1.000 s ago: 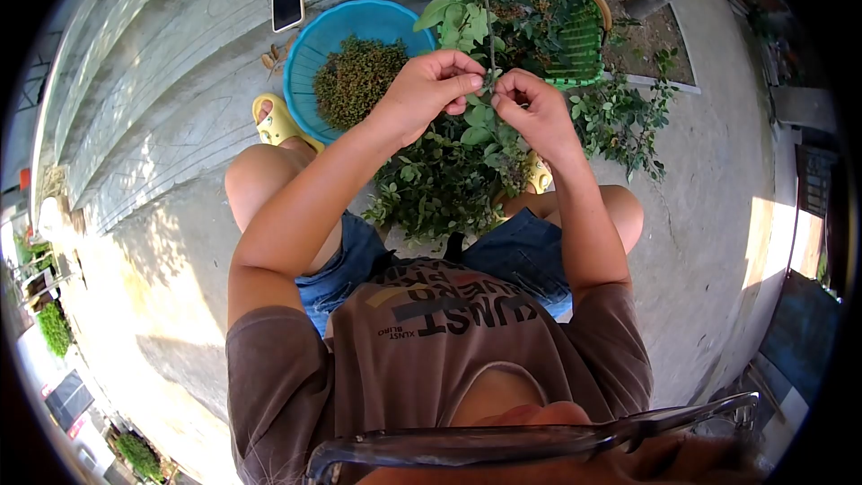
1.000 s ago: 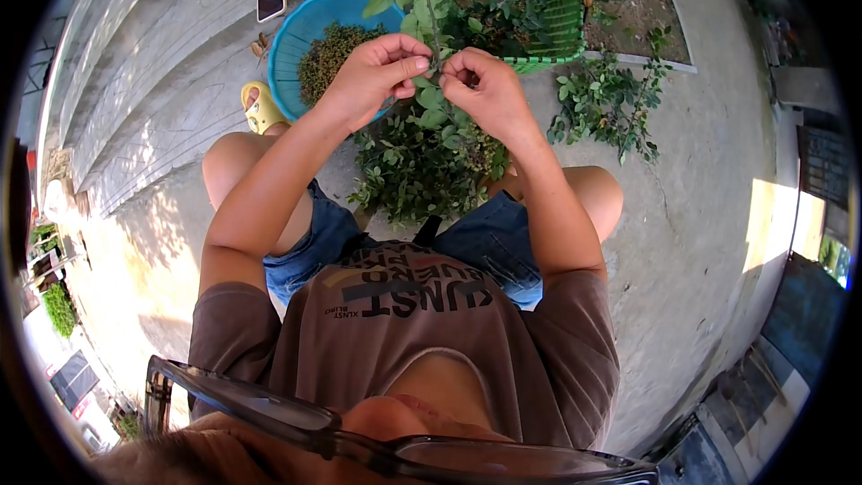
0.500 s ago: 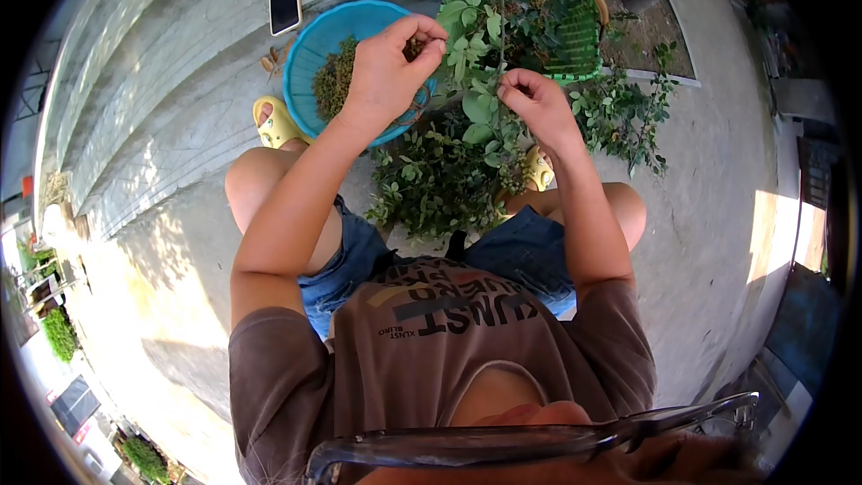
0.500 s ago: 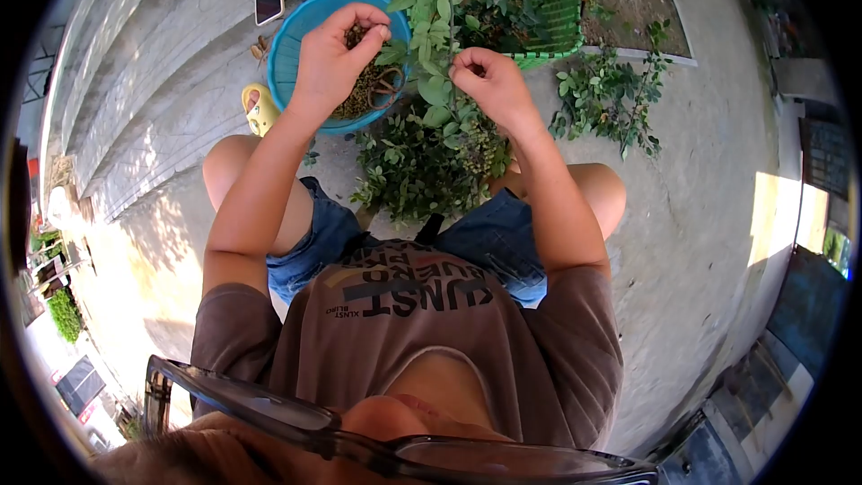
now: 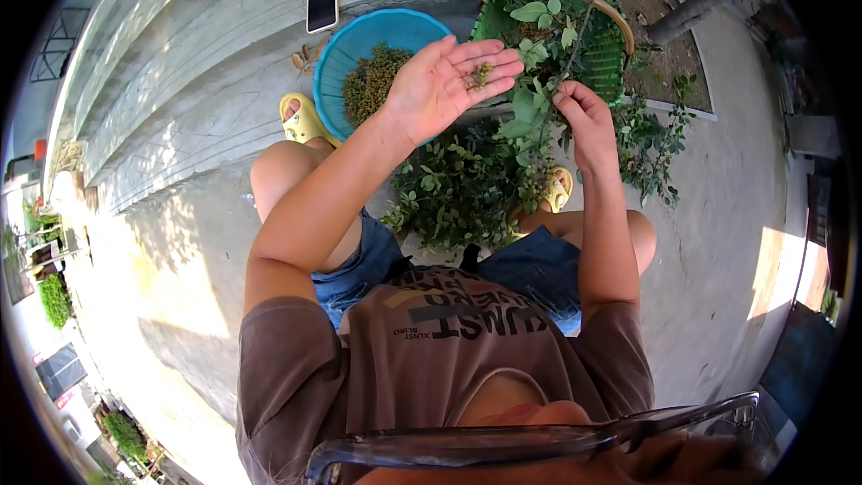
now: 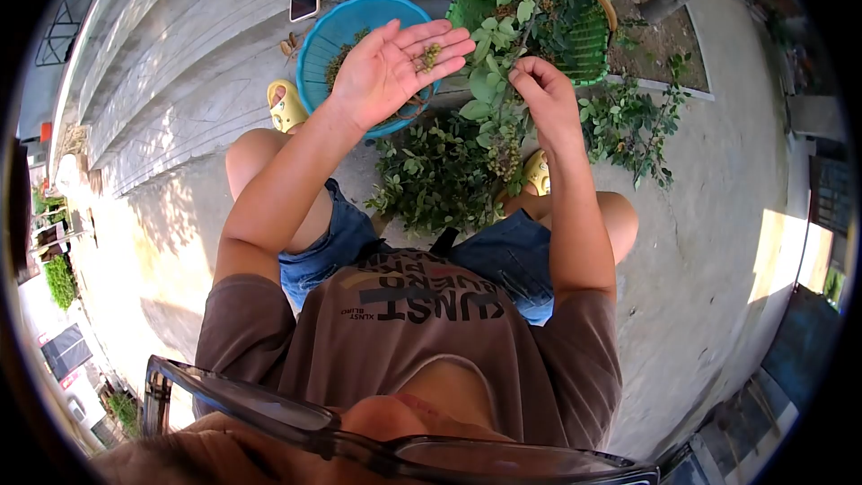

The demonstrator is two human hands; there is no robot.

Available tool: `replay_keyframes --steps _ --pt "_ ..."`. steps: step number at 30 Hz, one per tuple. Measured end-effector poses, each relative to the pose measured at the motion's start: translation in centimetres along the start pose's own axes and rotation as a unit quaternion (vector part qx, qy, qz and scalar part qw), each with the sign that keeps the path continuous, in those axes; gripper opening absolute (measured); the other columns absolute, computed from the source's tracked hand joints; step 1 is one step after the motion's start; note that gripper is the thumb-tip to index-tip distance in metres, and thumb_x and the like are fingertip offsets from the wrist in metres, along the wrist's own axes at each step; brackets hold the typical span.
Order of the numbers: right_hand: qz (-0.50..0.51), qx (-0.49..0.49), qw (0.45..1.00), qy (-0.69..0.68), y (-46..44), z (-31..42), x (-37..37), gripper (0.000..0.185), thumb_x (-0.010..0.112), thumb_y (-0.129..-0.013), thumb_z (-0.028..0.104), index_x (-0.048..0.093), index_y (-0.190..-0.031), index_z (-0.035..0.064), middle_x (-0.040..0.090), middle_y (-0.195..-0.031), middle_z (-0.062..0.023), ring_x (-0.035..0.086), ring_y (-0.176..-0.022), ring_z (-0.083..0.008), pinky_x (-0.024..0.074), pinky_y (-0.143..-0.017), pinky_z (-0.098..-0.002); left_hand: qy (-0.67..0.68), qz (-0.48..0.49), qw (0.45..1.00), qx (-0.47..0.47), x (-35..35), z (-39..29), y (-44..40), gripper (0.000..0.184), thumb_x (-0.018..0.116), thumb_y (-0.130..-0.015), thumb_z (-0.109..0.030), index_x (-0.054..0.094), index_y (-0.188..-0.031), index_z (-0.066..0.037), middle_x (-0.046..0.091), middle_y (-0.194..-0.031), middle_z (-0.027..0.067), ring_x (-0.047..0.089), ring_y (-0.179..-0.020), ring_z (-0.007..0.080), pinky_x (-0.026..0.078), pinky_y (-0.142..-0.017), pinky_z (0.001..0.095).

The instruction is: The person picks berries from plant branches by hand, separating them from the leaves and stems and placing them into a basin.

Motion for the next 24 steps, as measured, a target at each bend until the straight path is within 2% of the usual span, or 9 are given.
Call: replay_keyframes --steps 6,11,12,14,18,20,24 --pt "-0.001 -0.001 1.0 -0.017 0.0 0.1 -0.2 0.005 0.058 -0.082 0.008 0.056 -0.08 0.0037 0.049 -0.075 0.0072 0.041 -0.07 -0.0029 0.0321 -0.065 -0.0185 -0.02 0.033 0.999 -0.004 0.0 0.0 0.0 0.05 0.035 -0.09 -0.02 0.032 -0.128 0.012 0.031 -0.137 0.0271 0.03 -0.129 0.0381 0.025 -0.109 0.0443" --pt "-0.02 0.008 0.999 -0.039 0.0 0.3 -0.2 0.004 0.057 -0.082 0.007 0.056 -0.08 0.0043 0.05 -0.075 0.0063 0.042 -0.071 -0.0039 0.0327 -0.067 -0.0196 -0.135 0.058 0.989 0.026 0.4 -0.2 0.0 0.049 0.037 -0.081 -0.003 0.033 -0.128 0.012 0.032 -0.136 0.0262 0.031 -0.129 0.0369 0.026 -0.109 0.0425" --pt "-0.02 0.008 0.999 -0.039 0.0 0.4 -0.2 0.004 0.057 -0.082 0.007 0.056 -0.08 0.0043 0.05 -0.075 0.0063 0.042 -0.071 -0.0039 0.0327 -0.067 -0.0196 -0.135 0.058 0.989 0.026 0.4 -0.3 0.1 0.049 0.037 -0.081 -0.003 0.033 -0.128 0.012 0.032 -0.136 0.0262 0.031 -0.129 0.0369 0.026 -0.109 0.0425" --pt "-0.018 0.005 0.999 -0.041 -0.1 0.3 -0.3 0.004 0.057 -0.082 0.008 0.057 -0.08 0.0045 0.05 -0.075 0.0062 0.042 -0.071 -0.004 0.033 -0.068 -0.0197 -0.15 0.063 0.986 0.025 0.4 -0.3 0.1 0.052 0.037 -0.078 0.005 0.032 -0.129 0.011 0.033 -0.136 0.0256 0.032 -0.129 0.0358 0.026 -0.109 0.0411" --pt "-0.027 0.006 0.998 -0.051 -0.1 0.4 -0.4 0.004 0.058 -0.082 0.008 0.057 -0.08 0.0046 0.05 -0.075 0.0064 0.042 -0.071 -0.0039 0.0331 -0.068 -0.0197 -0.178 0.049 0.982 0.036 0.2 -0.4 0.1 0.051 0.04 -0.079 0.011 0.034 -0.129 0.01 0.035 -0.135 0.0248 0.035 -0.127 0.0343 0.029 -0.108 0.0394" --pt "-0.025 0.008 0.998 -0.057 -0.1 0.2 -0.6 0.004 0.058 -0.082 0.008 0.057 -0.08 0.0047 0.051 -0.075 0.0067 0.042 -0.071 -0.0039 0.0332 -0.068 -0.0195 -0.203 0.011 0.978 0.042 -0.7 -0.5 0.0 0.045 0.044 -0.082 0.011 0.037 -0.127 0.009 0.041 -0.131 0.0238 0.042 -0.122 0.0338 0.035 -0.106 0.038" --pt "-0.029 0.015 0.997 -0.065 0.0 0.4 -0.6 0.004 0.058 -0.082 0.008 0.056 -0.08 0.005 0.05 -0.075 0.0068 0.042 -0.071 -0.0038 0.0332 -0.068 -0.0194 -0.202 -0.049 0.978 0.036 -3.0 -1.2 -0.1 0.035 0.045 -0.087 0.006 0.041 -0.122 0.01 0.045 -0.125 0.0232 0.047 -0.117 0.034 0.041 -0.102 0.0374"
Point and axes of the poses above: each hand's wrist, its own y-axis away from the middle knuckle, its own x-axis out of the palm, z = x × y, the point moved 7 cm from there along -y, towards the middle knuckle
